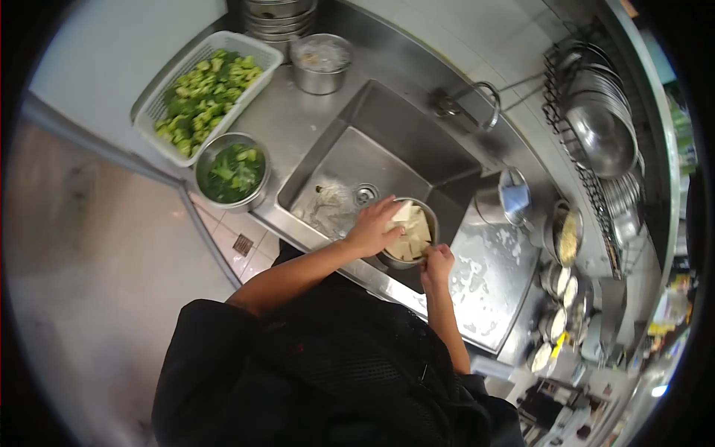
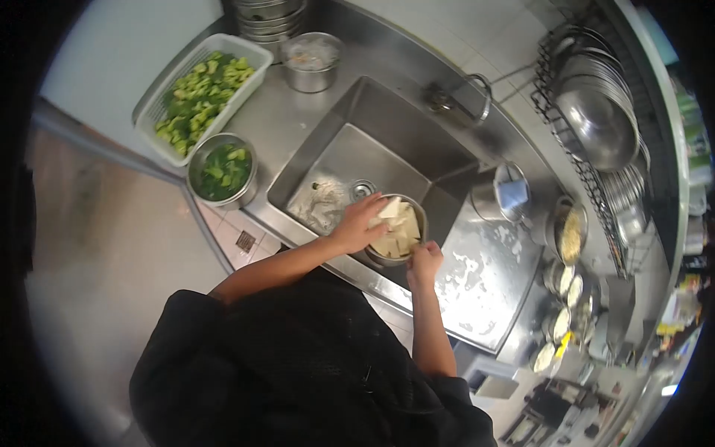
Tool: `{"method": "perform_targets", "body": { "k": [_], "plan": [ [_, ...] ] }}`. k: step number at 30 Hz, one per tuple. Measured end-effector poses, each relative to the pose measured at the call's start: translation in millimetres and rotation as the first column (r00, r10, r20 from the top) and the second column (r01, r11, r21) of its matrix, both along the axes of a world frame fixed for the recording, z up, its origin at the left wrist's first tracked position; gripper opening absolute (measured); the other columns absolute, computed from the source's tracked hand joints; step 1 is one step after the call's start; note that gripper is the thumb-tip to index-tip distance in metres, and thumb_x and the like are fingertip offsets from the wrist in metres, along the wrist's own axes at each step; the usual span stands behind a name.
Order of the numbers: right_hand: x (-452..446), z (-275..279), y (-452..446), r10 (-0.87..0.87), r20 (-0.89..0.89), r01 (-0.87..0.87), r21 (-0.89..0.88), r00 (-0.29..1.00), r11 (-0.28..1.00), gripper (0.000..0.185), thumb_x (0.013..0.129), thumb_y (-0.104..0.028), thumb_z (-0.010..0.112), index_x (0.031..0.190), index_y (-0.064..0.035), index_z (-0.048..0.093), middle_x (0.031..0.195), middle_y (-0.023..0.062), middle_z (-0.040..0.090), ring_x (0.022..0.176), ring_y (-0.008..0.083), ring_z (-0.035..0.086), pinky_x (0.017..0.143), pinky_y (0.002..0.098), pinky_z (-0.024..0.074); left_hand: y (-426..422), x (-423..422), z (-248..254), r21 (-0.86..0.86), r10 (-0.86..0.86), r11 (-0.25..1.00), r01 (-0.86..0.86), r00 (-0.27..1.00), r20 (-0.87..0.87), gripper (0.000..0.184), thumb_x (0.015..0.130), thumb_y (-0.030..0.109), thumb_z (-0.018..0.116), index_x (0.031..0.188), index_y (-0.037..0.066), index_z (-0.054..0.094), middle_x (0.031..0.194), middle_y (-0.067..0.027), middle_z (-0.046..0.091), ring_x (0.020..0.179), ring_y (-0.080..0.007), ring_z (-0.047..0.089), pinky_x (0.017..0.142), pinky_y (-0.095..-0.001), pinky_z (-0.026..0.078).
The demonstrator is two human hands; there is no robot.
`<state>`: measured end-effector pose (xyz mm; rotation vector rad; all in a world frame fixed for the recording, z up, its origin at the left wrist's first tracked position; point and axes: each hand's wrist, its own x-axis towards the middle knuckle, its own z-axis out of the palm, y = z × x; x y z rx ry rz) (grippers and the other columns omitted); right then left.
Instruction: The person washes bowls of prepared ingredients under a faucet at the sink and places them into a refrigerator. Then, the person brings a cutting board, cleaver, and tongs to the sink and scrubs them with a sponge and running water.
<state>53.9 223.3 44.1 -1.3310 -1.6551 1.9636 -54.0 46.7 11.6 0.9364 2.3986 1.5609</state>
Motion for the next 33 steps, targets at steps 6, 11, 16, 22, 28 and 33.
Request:
{"method": "perform_targets", "body": {
  "k": [6,11,16,22,28,33],
  "plan": [
    [38,-14,14,-0.105,-0.134,0.064,-0.280,0.985,0.958,0.026,0.071,0.009,0.058,0.074,-0.0137,0.045,0.064,-0.0018,0.052,0.048,0.0082,0.045,0.042,0.0215,0.0346,-145,-30,37,0.271,0.766,0.643,-0.717,0.612,-0.198,0.015,0.086,0.007,0.065,0.100,0.004,0.059,0.090,-0.0078,0.054,0.077,-0.0179,0.051,0.069,-0.0314,0.045],
    [56,13,22,-0.243,-0.174,0.196,-0.252,0.954,0.948,0.023,0.070,0.007,0.057,0.077,-0.0129,0.047,0.070,-0.0011,0.049,0.054,0.0098,0.046,0.041,0.0265,0.0336,-289,-47,28,0.129,0.959,0.168,-0.977,0.192,0.208,0.051,0.084,0.027,0.077,0.121,0.002,0.050,0.105,-0.0117,0.054,0.088,-0.0216,0.057,0.076,-0.0336,0.049],
    [73,30,14,-0.271,-0.179,0.245,-0.152,0.946,0.957,0.026,0.071,0.005,0.059,0.072,-0.0128,0.039,0.060,-0.0010,0.041,0.041,0.0114,0.038,0.035,0.0269,0.0291,-386,-104,-75,0.054,0.595,0.505,-0.862,0.392,0.702,0.021,0.080,0.013,0.072,0.098,0.005,0.065,0.083,-0.0072,0.061,0.072,-0.0096,0.058,0.055,-0.0241,0.044],
    [90,30,-4,-0.394,-0.111,0.373,-0.175,0.912,0.911,0.032,0.070,0.009,0.058,0.072,-0.0165,0.039,0.059,-0.0042,0.042,0.041,0.0068,0.032,0.036,0.0222,0.0233,-292,-100,27,0.197,0.775,0.345,-0.918,0.397,0.491,0.019,0.074,-0.002,0.061,0.072,0.009,0.046,0.063,0.0004,0.049,0.052,-0.0078,0.045,0.042,-0.0260,0.031],
    [119,28,-16,-0.436,-0.152,0.408,-0.182,0.887,0.895,0.029,0.071,0.008,0.058,0.070,-0.0137,0.038,0.061,0.0007,0.047,0.039,0.0092,0.036,0.035,0.0241,0.0252,-255,-113,71,0.008,0.798,0.595,-0.804,0.590,-0.126,0.025,0.067,0.000,0.059,0.062,0.006,0.034,0.057,-0.0013,0.035,0.055,-0.0147,0.033,0.050,-0.0351,0.031],
    [127,19,-30,-0.464,-0.149,0.438,-0.178,0.873,0.881,0.029,0.070,0.010,0.057,0.073,-0.0128,0.039,0.060,0.0014,0.046,0.039,0.0102,0.039,0.034,0.0249,0.0252,-231,-112,78,0.005,0.743,0.666,-0.746,0.664,-0.088,0.023,0.066,-0.003,0.057,0.062,0.007,0.037,0.058,-0.0013,0.037,0.056,-0.0151,0.035,0.052,-0.0338,0.031]
  ]
}}
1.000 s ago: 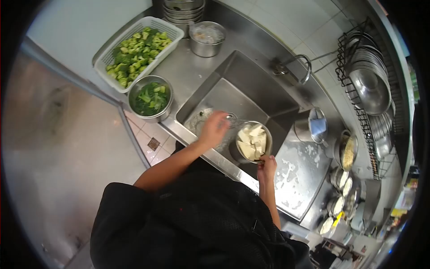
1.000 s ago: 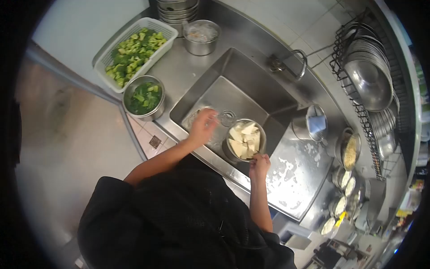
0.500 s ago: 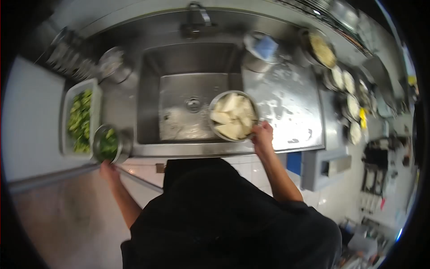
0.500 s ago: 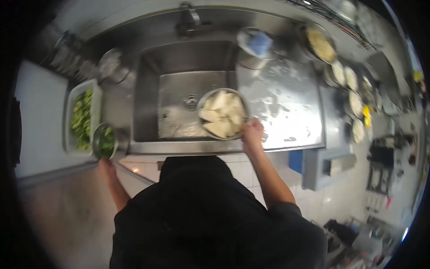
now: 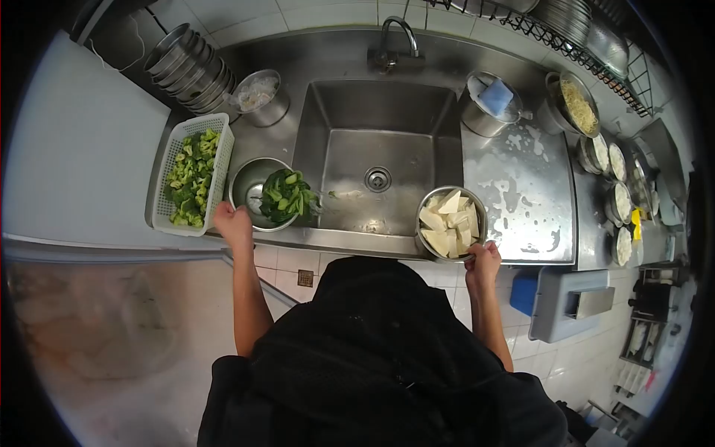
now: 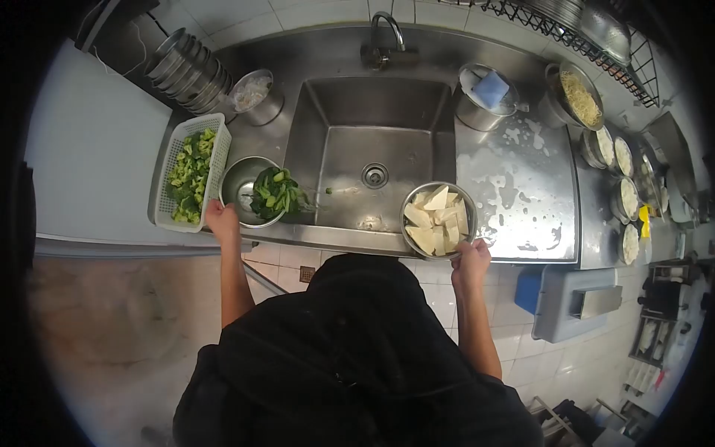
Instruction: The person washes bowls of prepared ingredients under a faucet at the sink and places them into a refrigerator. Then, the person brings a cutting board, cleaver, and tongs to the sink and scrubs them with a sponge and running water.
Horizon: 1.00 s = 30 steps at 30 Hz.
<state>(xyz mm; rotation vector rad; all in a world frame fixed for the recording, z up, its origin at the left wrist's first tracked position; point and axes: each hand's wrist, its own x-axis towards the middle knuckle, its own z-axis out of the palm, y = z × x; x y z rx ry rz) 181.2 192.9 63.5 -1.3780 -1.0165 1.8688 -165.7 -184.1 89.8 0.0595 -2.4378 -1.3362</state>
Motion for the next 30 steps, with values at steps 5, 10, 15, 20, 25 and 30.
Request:
{"method": "perform_targets", "body": {
  "k": [5,10,15,20,25,30],
  "plan": [
    [-1,-6,-15,-0.041,0.018,0.042,-0.040,0.999,0.998,0.028,0.070,0.010,0.056,0.073,-0.0126,0.039,0.063,0.0012,0.048,0.043,0.0091,0.037,0.038,0.0243,0.0241,-20,-23,-76,0.767,-0.244,0.629,-0.129,0.904,0.352,0.017,0.066,-0.009,0.055,0.069,0.006,0.046,0.067,-0.0020,0.049,0.058,-0.0157,0.048,0.055,-0.0309,0.040],
    [-4,-7,-17,-0.010,-0.003,0.010,-0.005,1.000,1.000,0.028,0.070,0.010,0.053,0.072,-0.0135,0.039,0.064,-0.0001,0.046,0.046,0.0087,0.034,0.041,0.0241,0.0232,-4,4,-67,0.928,-0.493,0.169,-0.332,0.787,0.371,0.021,0.067,-0.010,0.053,0.084,0.002,0.053,0.079,-0.0058,0.060,0.066,-0.0169,0.058,0.062,-0.0273,0.049],
    [-1,-14,-13,0.056,0.008,-0.056,0.020,0.998,0.998,0.027,0.070,0.009,0.053,0.072,-0.0140,0.038,0.065,-0.0007,0.044,0.049,0.0091,0.034,0.042,0.0247,0.0261,-28,6,-62,0.931,-0.315,0.243,-0.273,0.886,0.342,0.021,0.067,-0.008,0.055,0.085,0.004,0.054,0.076,-0.0054,0.060,0.062,-0.0149,0.057,0.056,-0.0256,0.045],
    [-49,-12,-16,0.123,0.071,-0.123,-0.008,0.990,0.992,0.025,0.070,0.007,0.056,0.074,-0.0131,0.041,0.061,0.0013,0.044,0.042,0.0124,0.037,0.038,0.0265,0.0265,-61,20,-44,0.820,-0.026,0.459,-0.343,0.917,0.398,0.018,0.068,-0.006,0.057,0.080,0.005,0.050,0.066,-0.0035,0.053,0.048,-0.0124,0.045,0.043,-0.0245,0.034],
    [-156,10,-59,0.353,-0.083,-0.355,-0.005,0.932,0.935,0.028,0.071,0.008,0.055,0.071,-0.0151,0.040,0.064,-0.0030,0.043,0.048,0.0083,0.038,0.040,0.0251,0.0263,-90,40,-70,0.725,0.047,0.577,-0.375,0.902,0.429,0.017,0.068,-0.005,0.059,0.079,0.004,0.050,0.064,-0.0032,0.051,0.044,-0.0113,0.042,0.040,-0.0258,0.033],
    [-295,3,-116,0.584,-0.253,-0.583,0.084,0.772,0.808,0.023,0.072,0.007,0.056,0.070,-0.0130,0.044,0.064,-0.0027,0.040,0.050,0.0085,0.040,0.039,0.0241,0.0278,-82,61,-61,0.589,0.133,0.724,-0.358,0.911,0.390,0.021,0.071,-0.005,0.061,0.088,0.003,0.051,0.068,-0.0046,0.053,0.051,-0.0137,0.049,0.044,-0.0283,0.039]
  ]
}}
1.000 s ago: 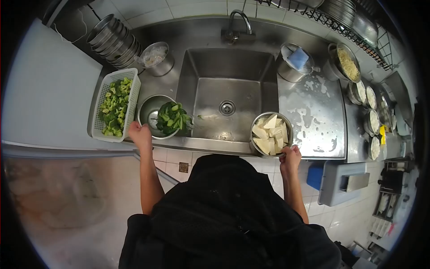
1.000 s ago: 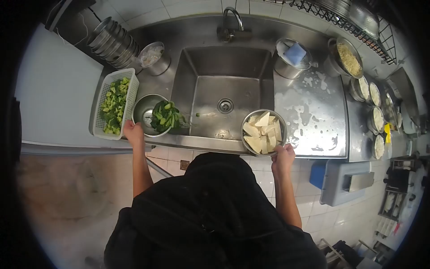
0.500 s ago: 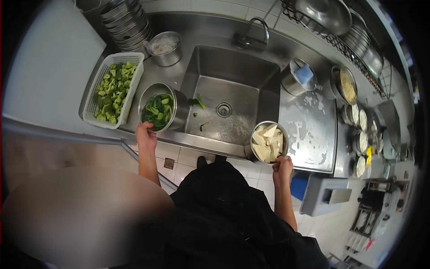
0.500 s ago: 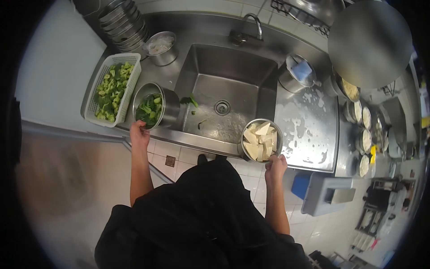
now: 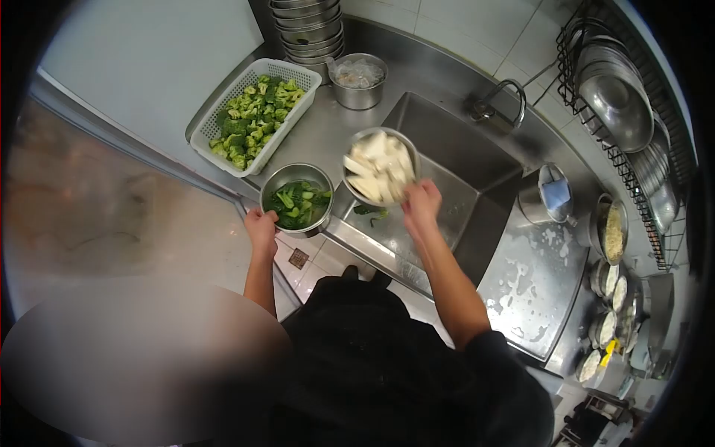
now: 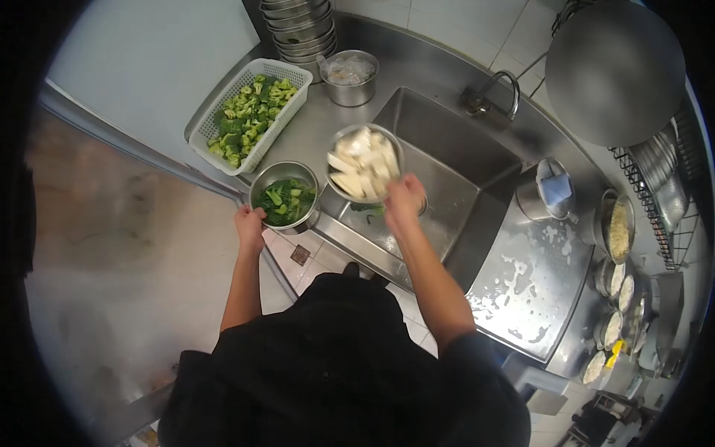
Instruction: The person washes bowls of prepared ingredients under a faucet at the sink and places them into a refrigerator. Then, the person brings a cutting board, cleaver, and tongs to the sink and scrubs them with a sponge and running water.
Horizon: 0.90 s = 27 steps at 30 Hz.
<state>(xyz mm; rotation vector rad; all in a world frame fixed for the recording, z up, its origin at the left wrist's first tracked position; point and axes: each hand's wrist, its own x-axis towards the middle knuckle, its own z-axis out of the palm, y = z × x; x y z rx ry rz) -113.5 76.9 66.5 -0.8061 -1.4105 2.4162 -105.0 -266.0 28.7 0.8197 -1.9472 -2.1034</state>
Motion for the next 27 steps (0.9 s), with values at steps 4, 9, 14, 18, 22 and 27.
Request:
{"method": "perform_targets", "body": {
  "k": [4,9,14,18,22,27],
  "plan": [
    [-102,-27,-49,0.083,-0.046,-0.087,-0.087,0.995,0.992,0.023,0.069,0.011,0.055,0.067,-0.0091,0.043,0.062,0.0018,0.043,0.051,0.0130,0.046,0.037,0.0289,0.0298,13,5,34,-0.511,-0.102,0.855,0.092,0.995,0.008,0.026,0.073,-0.002,0.064,0.095,0.001,0.050,0.076,-0.0091,0.054,0.058,-0.0192,0.052,0.055,-0.0337,0.045],
    [-125,-26,-56,0.410,-0.073,-0.416,-0.174,0.909,0.893,0.026,0.085,-0.004,0.068,0.075,-0.0084,0.045,0.068,0.0041,0.052,0.060,0.0146,0.057,0.048,0.0287,0.0462,-8,0,33,-0.891,-0.267,0.431,0.146,0.963,0.028,0.028,0.071,-0.003,0.065,0.095,0.000,0.051,0.076,-0.0096,0.052,0.057,-0.0221,0.050,0.063,-0.0359,0.046],
    [-106,-125,-20,0.435,0.153,-0.445,0.033,0.887,0.895,0.014,0.089,-0.014,0.068,0.089,-0.0069,0.056,0.078,0.0046,0.059,0.068,0.0167,0.062,0.058,0.0298,0.0523,-9,-10,44,-0.264,-0.055,0.954,0.145,0.946,0.319,0.023,0.069,-0.006,0.063,0.085,0.005,0.050,0.075,-0.0035,0.050,0.056,-0.0149,0.049,0.052,-0.0299,0.043],
    [-70,-282,31,0.307,0.678,-0.685,0.400,0.668,0.608,0.021,0.085,-0.018,0.068,0.099,-0.0051,0.061,0.070,0.0074,0.061,0.073,0.0249,0.066,0.066,0.0370,0.0548,-15,-14,55,-0.194,-0.030,0.978,0.079,0.970,0.241,0.019,0.071,-0.005,0.059,0.074,0.008,0.045,0.069,-0.0014,0.050,0.056,-0.0117,0.049,0.049,-0.0255,0.041],
    [-42,-315,43,0.281,0.828,-0.872,0.482,0.486,0.090,0.033,0.078,-0.008,0.062,0.111,-0.0080,0.059,0.102,0.0174,0.061,0.097,0.0374,0.064,0.081,0.0434,0.0533,-3,-14,84,-0.257,0.004,0.965,0.051,0.978,0.210,0.018,0.073,-0.006,0.056,0.073,0.008,0.044,0.066,-0.0017,0.051,0.053,-0.0109,0.047,0.049,-0.0246,0.040],
    [-57,-327,19,0.311,0.795,-0.808,0.577,0.521,-0.121,0.060,0.075,-0.003,0.063,0.132,-0.0156,0.051,0.129,0.0182,0.046,0.120,0.0398,0.048,0.093,0.0469,0.0515,-12,-15,108,-0.051,0.128,0.991,-0.122,0.982,0.138,0.017,0.074,-0.007,0.054,0.075,0.008,0.045,0.075,-0.0026,0.055,0.065,-0.0115,0.050,0.058,-0.0246,0.042]
  ]
}}
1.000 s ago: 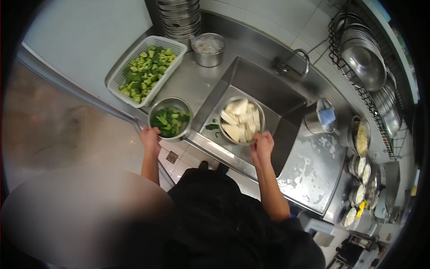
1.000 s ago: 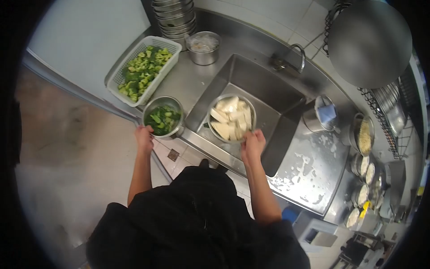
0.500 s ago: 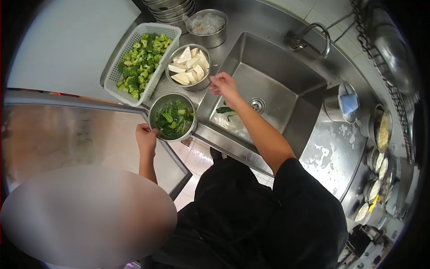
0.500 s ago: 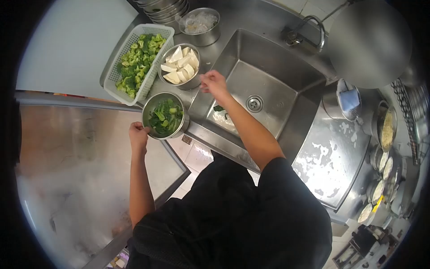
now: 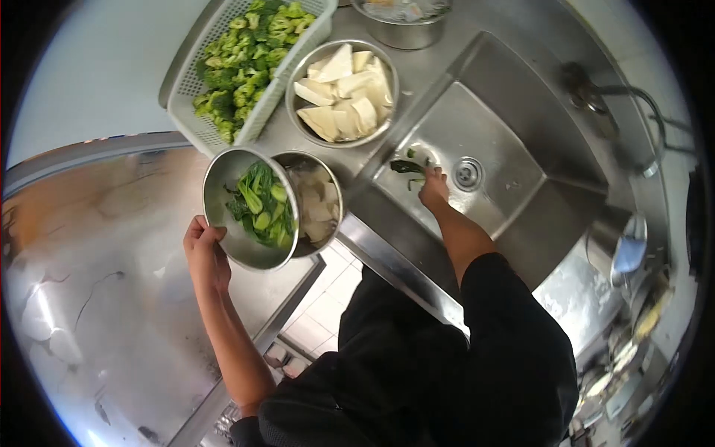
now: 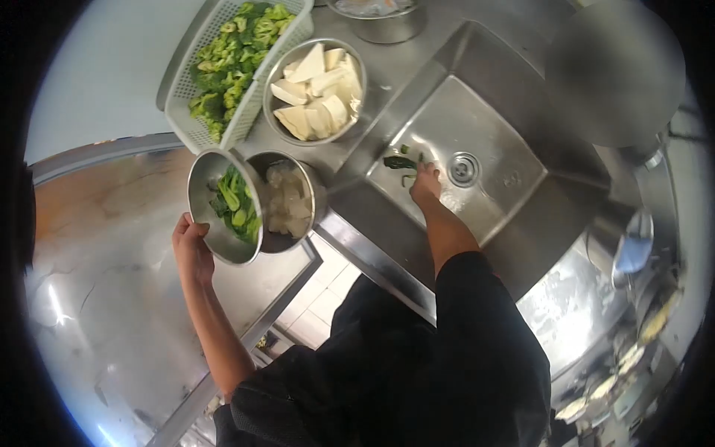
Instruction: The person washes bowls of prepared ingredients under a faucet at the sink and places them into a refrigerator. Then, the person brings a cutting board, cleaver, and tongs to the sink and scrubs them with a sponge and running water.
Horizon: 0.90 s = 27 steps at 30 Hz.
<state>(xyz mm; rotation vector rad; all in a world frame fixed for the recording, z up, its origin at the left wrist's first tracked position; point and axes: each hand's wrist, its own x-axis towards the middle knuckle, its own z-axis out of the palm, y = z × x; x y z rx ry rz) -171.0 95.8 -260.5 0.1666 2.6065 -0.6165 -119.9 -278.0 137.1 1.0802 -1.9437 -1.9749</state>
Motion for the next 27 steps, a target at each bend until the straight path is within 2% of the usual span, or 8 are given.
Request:
{"method": "perform_targets", "body": {
  "k": [3,8,9,13,15,18,23,27],
  "plan": [
    [-9,-18,-16,0.109,-0.024,-0.107,0.059,0.994,0.992,0.063,0.076,-0.008,0.068,0.135,-0.0160,0.046,0.132,0.0155,0.042,0.125,0.0379,0.044,0.094,0.0476,0.0513,-1,3,25,0.007,0.047,0.999,-0.047,0.999,0.028,0.015,0.072,-0.007,0.051,0.082,0.004,0.051,0.083,-0.0047,0.059,0.074,-0.0136,0.055,0.070,-0.0261,0.048],
    [-23,-38,-19,0.283,0.105,-0.285,0.005,0.953,0.958,0.035,0.090,-0.014,0.055,0.125,-0.0109,0.053,0.135,0.0171,0.041,0.128,0.0374,0.043,0.092,0.0469,0.0512,2,9,43,-0.082,0.148,0.986,-0.145,0.989,0.030,0.027,0.070,-0.007,0.050,0.095,0.001,0.056,0.091,-0.0065,0.062,0.081,-0.0165,0.060,0.079,-0.0281,0.051],
    [-15,-57,-15,0.328,-0.012,-0.328,-0.014,0.945,0.945,0.026,0.093,-0.013,0.047,0.117,-0.0095,0.059,0.133,0.0186,0.046,0.120,0.0376,0.052,0.091,0.0475,0.0520,0,13,42,-0.094,0.156,0.984,-0.152,0.987,0.030,0.027,0.070,-0.007,0.050,0.095,0.001,0.056,0.091,-0.0065,0.062,0.081,-0.0165,0.060,0.079,-0.0281,0.051],
    [-6,-74,-7,0.414,0.088,-0.413,-0.028,0.906,0.910,0.029,0.081,-0.004,0.058,0.109,-0.0086,0.062,0.115,0.0195,0.058,0.105,0.0396,0.059,0.088,0.0476,0.0522,-6,24,26,-0.024,0.157,0.987,-0.156,0.987,0.044,0.024,0.070,-0.007,0.051,0.092,0.003,0.055,0.092,-0.0067,0.063,0.082,-0.0167,0.060,0.080,-0.0297,0.051],
    [8,-58,-2,0.163,0.115,-0.149,-0.122,0.980,0.981,0.019,0.077,-0.005,0.061,0.096,-0.0040,0.062,0.096,0.0206,0.065,0.089,0.0412,0.063,0.080,0.0469,0.0520,-5,26,18,0.032,0.133,0.990,-0.134,0.991,0.030,0.020,0.071,-0.007,0.052,0.087,0.005,0.054,0.091,-0.0062,0.062,0.082,-0.0160,0.060,0.080,-0.0295,0.051],
    [18,-34,0,-0.141,0.058,0.151,-0.253,0.988,0.956,0.014,0.076,-0.009,0.062,0.089,-0.0038,0.061,0.079,0.0191,0.065,0.085,0.0408,0.064,0.074,0.0502,0.0493,-4,31,13,0.105,0.137,0.985,-0.135,0.991,-0.010,0.019,0.071,-0.007,0.052,0.086,0.005,0.054,0.089,-0.0059,0.062,0.080,-0.0156,0.059,0.079,-0.0292,0.050],
    [17,92,-10,-0.380,-0.057,0.264,-0.625,0.923,0.735,0.012,0.078,-0.002,0.067,0.086,-0.0019,0.059,0.075,0.0119,0.063,0.074,0.0233,0.064,0.061,0.0386,0.0497,-4,45,9,0.093,0.185,0.980,-0.177,0.979,-0.082,0.013,0.074,-0.006,0.054,0.080,0.006,0.053,0.081,-0.0056,0.061,0.072,-0.0141,0.058,0.070,-0.0264,0.049],
    [5,265,-45,-0.411,-0.271,-0.071,-0.896,0.870,0.439,0.014,0.081,0.007,0.065,0.090,-0.0015,0.058,0.089,0.0063,0.060,0.075,0.0124,0.060,0.054,0.0216,0.0483,-3,51,-7,0.013,0.151,0.989,-0.151,0.987,-0.049,0.016,0.076,-0.005,0.058,0.073,0.008,0.049,0.069,-0.0024,0.057,0.054,-0.0114,0.051,0.051,-0.0245,0.043]
  ]
}}
